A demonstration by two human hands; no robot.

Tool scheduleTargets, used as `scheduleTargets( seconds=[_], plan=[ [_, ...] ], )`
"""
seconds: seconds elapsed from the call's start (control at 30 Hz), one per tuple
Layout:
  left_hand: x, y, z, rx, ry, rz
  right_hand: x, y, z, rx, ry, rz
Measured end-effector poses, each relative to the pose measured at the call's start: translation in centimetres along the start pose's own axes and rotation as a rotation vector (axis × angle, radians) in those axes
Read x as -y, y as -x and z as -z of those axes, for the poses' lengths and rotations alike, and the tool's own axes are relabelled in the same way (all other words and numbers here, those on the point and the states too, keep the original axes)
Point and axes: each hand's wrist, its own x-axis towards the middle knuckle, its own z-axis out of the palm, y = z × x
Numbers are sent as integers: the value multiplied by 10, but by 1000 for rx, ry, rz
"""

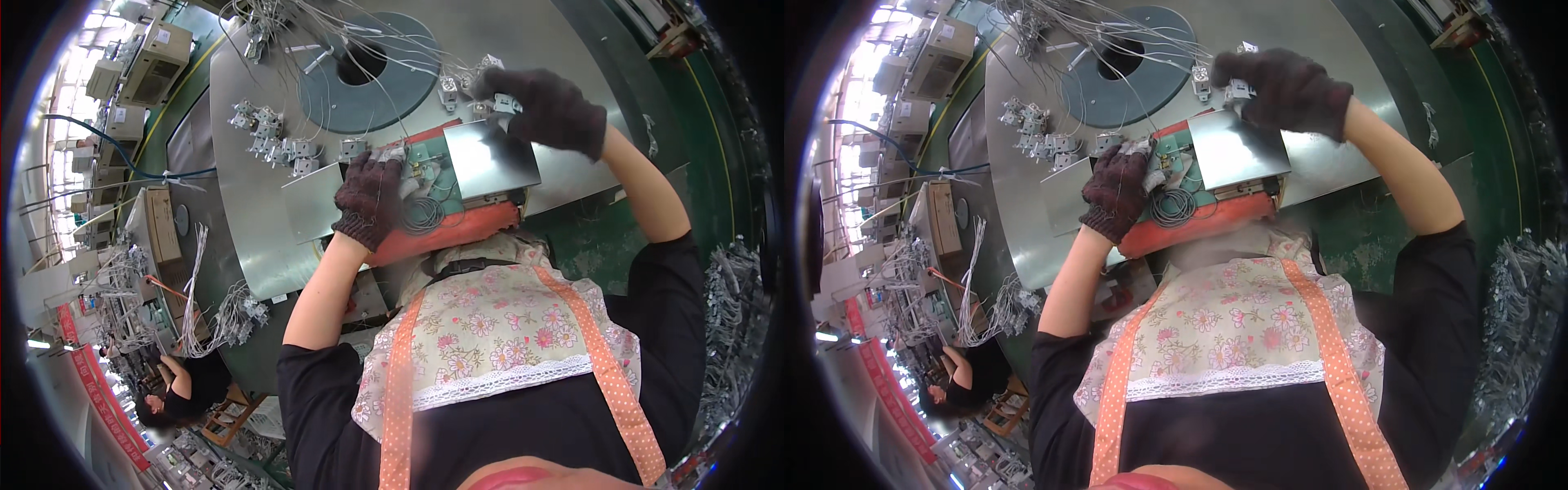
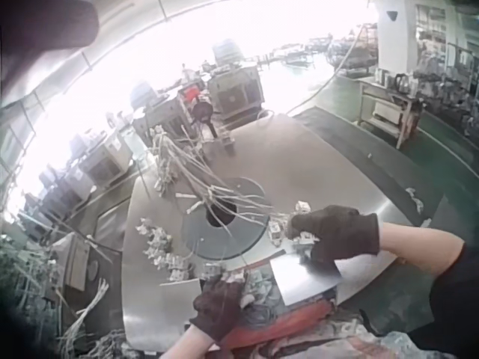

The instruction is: The person picks up a metal component, places it onto a machine, and presses a lever to process it. They then remove the component, thread a wire through it, and place the assembly onto a pile, repeating the cycle.

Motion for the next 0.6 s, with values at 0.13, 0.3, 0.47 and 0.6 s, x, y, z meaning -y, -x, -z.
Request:
scheduleTargets(
  seconds=[0.13,0.3,0.47,0.6],
  plan=[
    [1,-2,-2,-7,3,-27,4,1,-2,-10,-1262,-380],
    [2,-1,-5,-28,13,-38,17,3,-21,118,-1286,-249],
    [-1,-6,4,-19,-2,-59,26,4,-29,278,-1748,-121],
    [-2,-7,5,-45,21,-87,40,-17,-47,121,-1705,-158]
  ],
)
